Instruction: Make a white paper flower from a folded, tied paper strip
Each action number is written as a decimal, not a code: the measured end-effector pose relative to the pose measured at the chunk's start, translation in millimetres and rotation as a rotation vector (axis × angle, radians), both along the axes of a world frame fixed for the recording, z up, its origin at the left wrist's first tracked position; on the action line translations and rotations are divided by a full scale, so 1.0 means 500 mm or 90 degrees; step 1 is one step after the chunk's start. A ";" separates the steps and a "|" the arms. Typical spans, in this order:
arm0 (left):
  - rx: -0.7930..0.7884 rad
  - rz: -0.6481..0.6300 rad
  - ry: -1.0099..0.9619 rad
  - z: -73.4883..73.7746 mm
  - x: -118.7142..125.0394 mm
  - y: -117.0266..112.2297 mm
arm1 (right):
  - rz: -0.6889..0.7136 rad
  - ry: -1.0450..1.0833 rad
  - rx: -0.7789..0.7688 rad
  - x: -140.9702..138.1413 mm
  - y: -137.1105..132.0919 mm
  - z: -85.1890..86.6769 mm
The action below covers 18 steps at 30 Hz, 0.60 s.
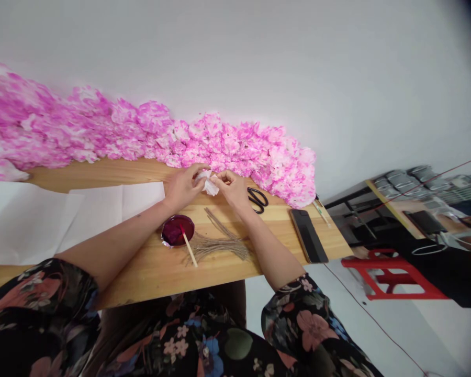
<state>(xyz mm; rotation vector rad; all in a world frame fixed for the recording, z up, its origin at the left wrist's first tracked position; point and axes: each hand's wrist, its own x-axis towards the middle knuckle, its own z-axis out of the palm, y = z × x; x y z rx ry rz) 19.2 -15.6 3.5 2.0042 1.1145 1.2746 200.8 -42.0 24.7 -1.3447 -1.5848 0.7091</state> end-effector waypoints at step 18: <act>-0.057 0.000 0.062 0.007 0.000 -0.007 | 0.053 -0.001 0.030 -0.003 0.000 0.002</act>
